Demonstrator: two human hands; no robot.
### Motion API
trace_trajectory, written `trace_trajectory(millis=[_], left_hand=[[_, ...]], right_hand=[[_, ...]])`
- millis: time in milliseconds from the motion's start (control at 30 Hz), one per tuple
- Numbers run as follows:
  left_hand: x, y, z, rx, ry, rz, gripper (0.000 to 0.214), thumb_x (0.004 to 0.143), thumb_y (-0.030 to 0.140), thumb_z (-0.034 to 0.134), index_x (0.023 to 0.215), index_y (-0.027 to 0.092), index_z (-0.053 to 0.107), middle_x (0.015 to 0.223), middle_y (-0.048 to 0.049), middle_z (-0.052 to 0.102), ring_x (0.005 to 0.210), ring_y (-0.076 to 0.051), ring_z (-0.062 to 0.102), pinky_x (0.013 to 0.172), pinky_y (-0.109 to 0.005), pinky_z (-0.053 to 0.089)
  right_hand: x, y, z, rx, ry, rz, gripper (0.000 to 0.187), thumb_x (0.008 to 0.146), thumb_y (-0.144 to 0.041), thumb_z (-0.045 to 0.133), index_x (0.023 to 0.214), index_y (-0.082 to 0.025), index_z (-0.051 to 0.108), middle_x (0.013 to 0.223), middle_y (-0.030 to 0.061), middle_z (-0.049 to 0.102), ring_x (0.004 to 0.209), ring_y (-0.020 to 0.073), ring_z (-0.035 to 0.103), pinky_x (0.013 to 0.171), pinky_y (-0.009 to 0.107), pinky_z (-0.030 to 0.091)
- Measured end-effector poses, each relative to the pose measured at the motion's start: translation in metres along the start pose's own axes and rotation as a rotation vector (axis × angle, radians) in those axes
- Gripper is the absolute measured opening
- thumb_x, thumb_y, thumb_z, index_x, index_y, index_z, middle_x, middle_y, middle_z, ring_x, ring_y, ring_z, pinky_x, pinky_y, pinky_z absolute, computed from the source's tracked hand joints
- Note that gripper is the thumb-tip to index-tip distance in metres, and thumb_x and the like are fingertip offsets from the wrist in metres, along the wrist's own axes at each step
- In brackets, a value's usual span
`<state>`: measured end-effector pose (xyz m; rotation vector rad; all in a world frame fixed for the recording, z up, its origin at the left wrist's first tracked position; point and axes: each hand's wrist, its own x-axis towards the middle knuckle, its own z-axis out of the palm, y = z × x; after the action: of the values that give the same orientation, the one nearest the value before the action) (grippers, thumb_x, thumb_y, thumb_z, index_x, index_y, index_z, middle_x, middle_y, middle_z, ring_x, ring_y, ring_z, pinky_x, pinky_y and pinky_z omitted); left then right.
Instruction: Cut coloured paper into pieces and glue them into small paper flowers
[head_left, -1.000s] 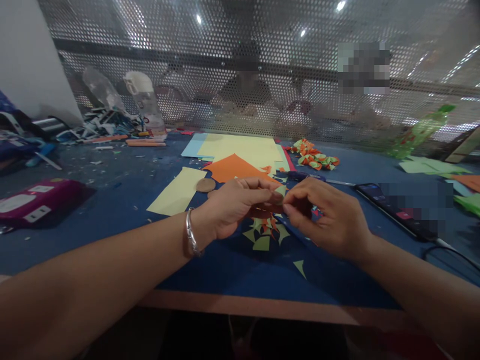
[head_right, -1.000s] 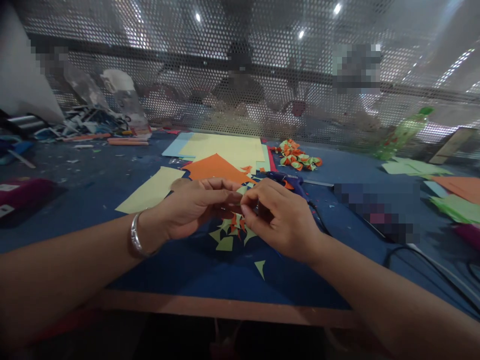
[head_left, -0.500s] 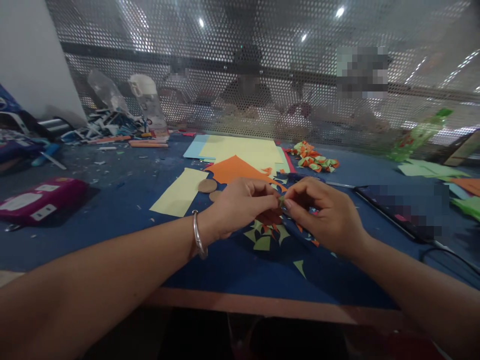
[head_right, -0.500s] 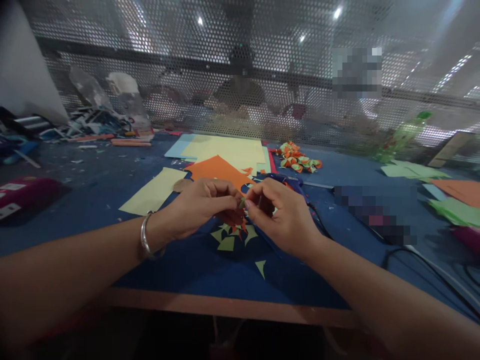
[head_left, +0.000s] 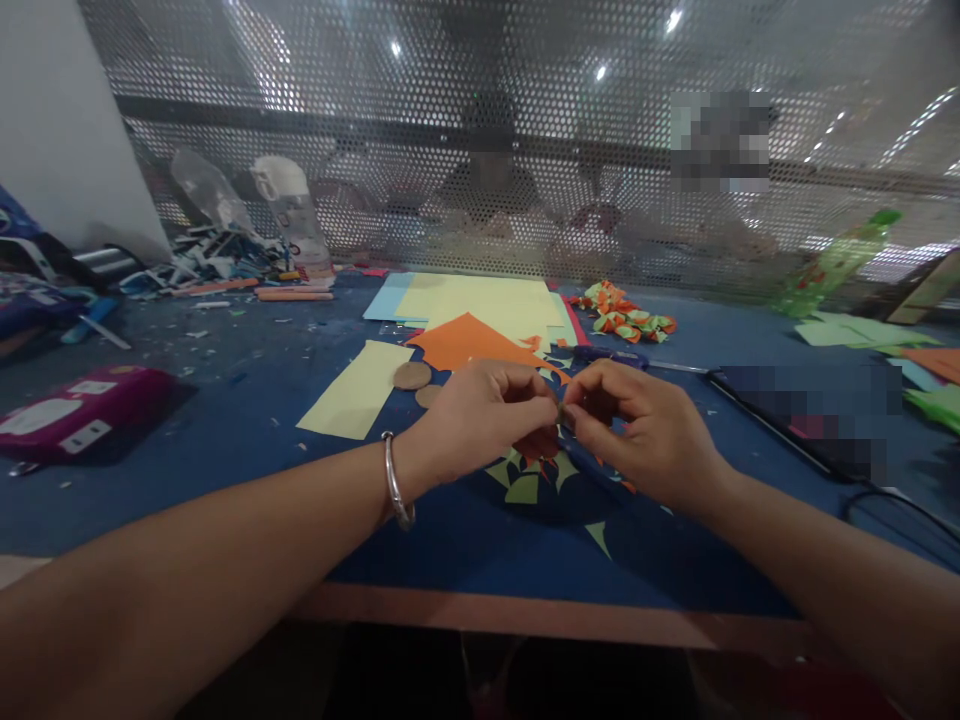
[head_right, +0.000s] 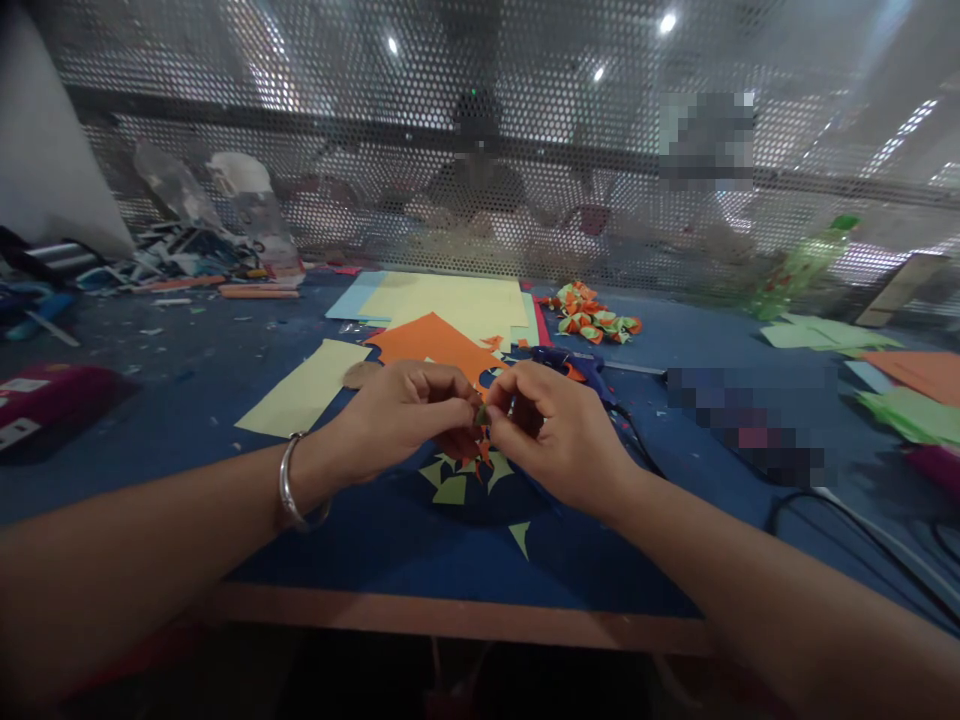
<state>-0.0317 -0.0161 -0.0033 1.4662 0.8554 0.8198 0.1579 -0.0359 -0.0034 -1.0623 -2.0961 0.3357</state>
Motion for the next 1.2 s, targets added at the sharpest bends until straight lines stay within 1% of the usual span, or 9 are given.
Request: trace_trajectory(millis=[167,267,367,433,533,667,800,1000,1200], left_hand=[[0.001,-0.002,-0.001,0.074,-0.021,-0.002,0.007,0.075,0.019,0.06,0.069,0.018,0.065,0.06,-0.0005,0.07,0.058,-0.013,0.07,0.06,-0.023,0.058],[0.001,-0.003,-0.001,0.077,-0.028,-0.026,0.007,0.074,0.018,0.059,0.068,0.018,0.063,0.059,0.0,0.069,0.059,-0.013,0.071,0.06,-0.023,0.058],[-0.001,-0.001,0.0,0.063,-0.03,-0.014,0.01,0.077,0.019,0.057,0.07,0.017,0.064,0.061,-0.0005,0.069,0.062,-0.014,0.072,0.06,-0.023,0.058],[-0.003,0.001,0.001,0.044,-0.041,0.0,0.008,0.078,0.02,0.059,0.073,0.016,0.064,0.065,-0.0009,0.069,0.064,-0.014,0.071,0.063,-0.023,0.058],[-0.005,0.003,0.001,0.061,-0.074,0.039,0.004,0.075,0.018,0.066,0.075,0.016,0.063,0.069,-0.0006,0.069,0.066,-0.012,0.069,0.066,-0.023,0.057],[-0.004,0.0,-0.002,0.187,-0.052,0.118,0.004,0.076,0.018,0.065,0.076,0.018,0.062,0.067,0.0013,0.067,0.063,-0.011,0.065,0.061,-0.022,0.052],[-0.002,-0.002,-0.005,0.266,-0.012,0.176,0.006,0.079,0.02,0.064,0.074,0.018,0.061,0.064,0.0025,0.063,0.06,-0.01,0.061,0.057,-0.022,0.047],[0.0,-0.003,-0.01,0.241,-0.005,0.171,0.005,0.081,0.021,0.066,0.077,0.018,0.064,0.066,0.0006,0.066,0.061,-0.011,0.062,0.058,-0.023,0.047],[0.0,-0.001,-0.012,0.258,-0.003,0.163,0.007,0.083,0.022,0.067,0.078,0.017,0.064,0.066,0.0003,0.068,0.06,-0.01,0.062,0.057,-0.02,0.047]], right_hand=[[0.001,-0.002,0.0,-0.034,-0.001,-0.037,0.007,0.084,-0.013,0.06,0.08,-0.019,0.059,0.067,-0.0028,0.057,0.054,0.0086,0.051,0.052,0.022,0.043],[0.001,-0.002,0.001,-0.026,-0.012,-0.041,0.008,0.082,-0.013,0.059,0.078,-0.019,0.059,0.066,-0.0034,0.055,0.053,0.0084,0.05,0.051,0.021,0.042],[0.001,-0.003,0.001,-0.017,-0.022,-0.023,0.008,0.081,-0.013,0.059,0.077,-0.02,0.058,0.066,-0.0033,0.055,0.053,0.0085,0.05,0.051,0.021,0.043],[0.001,-0.003,0.0,-0.018,-0.018,-0.008,0.008,0.082,-0.013,0.059,0.077,-0.02,0.058,0.066,-0.0031,0.056,0.053,0.0087,0.051,0.052,0.021,0.043],[0.0,-0.003,0.0,-0.036,0.012,-0.005,0.008,0.084,-0.015,0.059,0.078,-0.021,0.058,0.066,-0.0028,0.057,0.054,0.0091,0.052,0.052,0.022,0.043],[0.0,-0.002,0.0,-0.031,0.027,-0.024,0.009,0.085,-0.015,0.06,0.078,-0.021,0.058,0.066,-0.0029,0.057,0.054,0.009,0.052,0.051,0.021,0.043],[-0.001,0.0,0.001,0.009,0.013,0.001,0.008,0.089,-0.016,0.059,0.083,-0.021,0.058,0.067,-0.0034,0.058,0.053,0.008,0.052,0.049,0.021,0.042],[-0.003,0.001,0.001,0.053,0.029,0.02,0.002,0.092,-0.02,0.06,0.091,-0.02,0.061,0.069,-0.0033,0.059,0.052,0.0077,0.053,0.049,0.021,0.044],[-0.003,0.004,-0.002,0.03,0.048,0.02,0.005,0.093,-0.022,0.062,0.098,-0.02,0.064,0.075,-0.0015,0.064,0.058,0.0086,0.058,0.052,0.021,0.046]])
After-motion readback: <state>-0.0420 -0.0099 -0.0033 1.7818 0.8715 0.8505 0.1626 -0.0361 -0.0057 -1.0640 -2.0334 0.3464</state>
